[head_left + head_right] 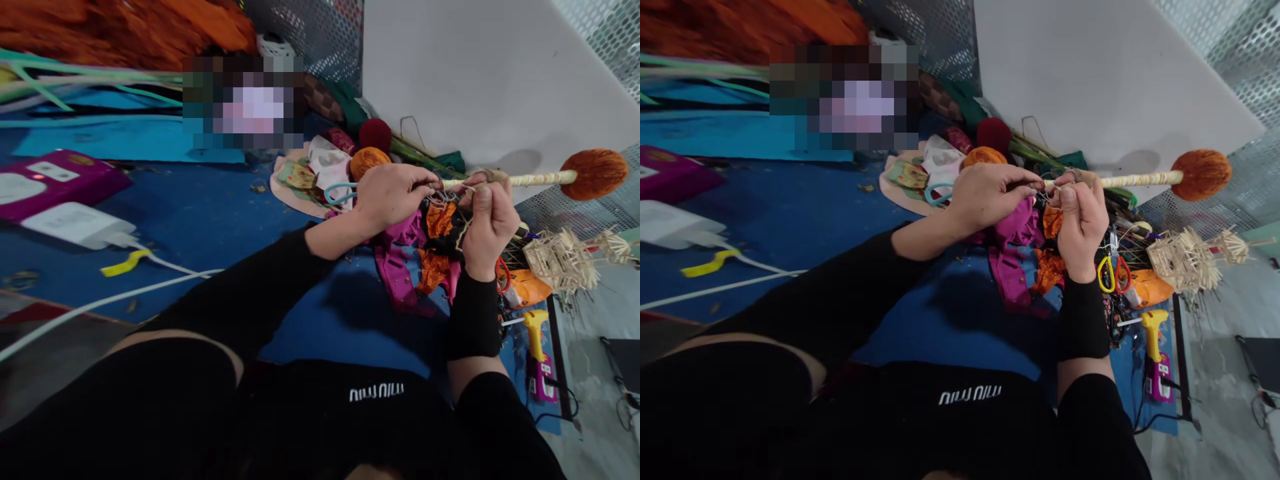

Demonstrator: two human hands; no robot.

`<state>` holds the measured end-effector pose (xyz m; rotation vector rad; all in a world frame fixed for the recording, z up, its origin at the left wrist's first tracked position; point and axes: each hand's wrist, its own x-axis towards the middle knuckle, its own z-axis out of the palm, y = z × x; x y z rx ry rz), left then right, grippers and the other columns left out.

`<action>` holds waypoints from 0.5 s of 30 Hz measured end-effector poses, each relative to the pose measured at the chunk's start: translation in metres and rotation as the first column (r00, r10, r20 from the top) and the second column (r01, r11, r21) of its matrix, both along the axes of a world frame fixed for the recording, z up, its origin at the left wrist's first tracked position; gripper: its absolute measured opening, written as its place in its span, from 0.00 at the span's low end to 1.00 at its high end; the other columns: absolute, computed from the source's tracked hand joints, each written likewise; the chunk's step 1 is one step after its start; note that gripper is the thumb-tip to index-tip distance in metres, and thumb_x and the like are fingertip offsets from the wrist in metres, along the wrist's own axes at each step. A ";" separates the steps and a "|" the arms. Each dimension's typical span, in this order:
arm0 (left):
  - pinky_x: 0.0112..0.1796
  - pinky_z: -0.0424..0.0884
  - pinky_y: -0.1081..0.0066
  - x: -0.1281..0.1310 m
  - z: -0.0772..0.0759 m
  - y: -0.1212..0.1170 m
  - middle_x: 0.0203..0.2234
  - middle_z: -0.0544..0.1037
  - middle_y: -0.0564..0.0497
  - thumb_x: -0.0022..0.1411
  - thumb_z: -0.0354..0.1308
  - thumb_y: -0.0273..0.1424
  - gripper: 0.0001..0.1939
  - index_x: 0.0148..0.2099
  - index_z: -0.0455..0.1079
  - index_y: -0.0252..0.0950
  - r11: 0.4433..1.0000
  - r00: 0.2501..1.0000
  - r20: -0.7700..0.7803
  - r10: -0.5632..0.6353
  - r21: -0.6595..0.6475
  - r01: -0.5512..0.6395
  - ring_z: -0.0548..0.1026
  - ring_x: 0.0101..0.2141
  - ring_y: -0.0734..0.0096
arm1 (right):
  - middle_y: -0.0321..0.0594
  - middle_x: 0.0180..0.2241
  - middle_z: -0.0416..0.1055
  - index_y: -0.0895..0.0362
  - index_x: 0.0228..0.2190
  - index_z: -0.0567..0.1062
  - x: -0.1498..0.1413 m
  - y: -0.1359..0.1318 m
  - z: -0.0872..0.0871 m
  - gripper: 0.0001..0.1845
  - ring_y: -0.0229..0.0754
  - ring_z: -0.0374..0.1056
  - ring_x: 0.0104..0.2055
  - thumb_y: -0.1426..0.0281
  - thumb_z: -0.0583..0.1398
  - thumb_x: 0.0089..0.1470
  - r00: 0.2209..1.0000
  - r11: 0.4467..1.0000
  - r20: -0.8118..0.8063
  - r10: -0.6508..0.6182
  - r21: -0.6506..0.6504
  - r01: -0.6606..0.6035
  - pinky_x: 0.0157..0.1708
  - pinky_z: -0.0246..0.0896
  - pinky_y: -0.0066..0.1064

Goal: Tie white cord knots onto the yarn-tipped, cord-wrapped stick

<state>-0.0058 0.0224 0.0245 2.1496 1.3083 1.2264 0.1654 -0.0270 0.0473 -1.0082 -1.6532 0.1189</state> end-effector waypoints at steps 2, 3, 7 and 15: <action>0.43 0.75 0.65 0.001 0.000 -0.002 0.44 0.88 0.51 0.69 0.62 0.31 0.14 0.51 0.86 0.47 0.999 0.998 -0.059 0.009 0.033 -0.007 0.84 0.46 0.57 | 0.37 0.38 0.72 0.52 0.29 0.74 0.003 0.005 -0.003 0.23 0.41 0.74 0.48 0.54 0.54 0.73 0.999 0.999 0.007 0.036 0.025 -0.037 0.56 0.74 0.45; 0.43 0.75 0.65 0.001 0.000 -0.003 0.44 0.88 0.51 0.69 0.61 0.31 0.14 0.51 0.86 0.47 0.999 0.996 -0.091 0.014 0.049 -0.009 0.84 0.46 0.57 | 0.37 0.39 0.72 0.53 0.29 0.74 0.004 0.008 -0.005 0.23 0.40 0.74 0.48 0.55 0.54 0.73 0.998 0.998 0.010 0.057 0.039 -0.057 0.56 0.74 0.44; 0.40 0.74 0.65 0.002 -0.004 -0.004 0.42 0.88 0.49 0.70 0.60 0.32 0.15 0.53 0.85 0.46 0.992 0.981 -0.191 0.021 0.124 0.003 0.84 0.44 0.55 | 0.36 0.42 0.73 0.53 0.30 0.74 0.011 0.020 -0.013 0.23 0.40 0.74 0.50 0.56 0.53 0.74 0.997 0.996 0.034 0.063 0.058 -0.065 0.57 0.74 0.47; 0.36 0.71 0.64 0.006 -0.012 -0.005 0.41 0.87 0.47 0.69 0.57 0.30 0.17 0.55 0.81 0.40 0.962 0.956 -0.292 0.035 0.270 0.047 0.84 0.40 0.55 | 0.38 0.43 0.73 0.54 0.29 0.71 0.017 0.033 -0.015 0.25 0.43 0.77 0.51 0.52 0.52 0.73 0.996 0.996 0.051 0.073 -0.059 -0.070 0.56 0.76 0.47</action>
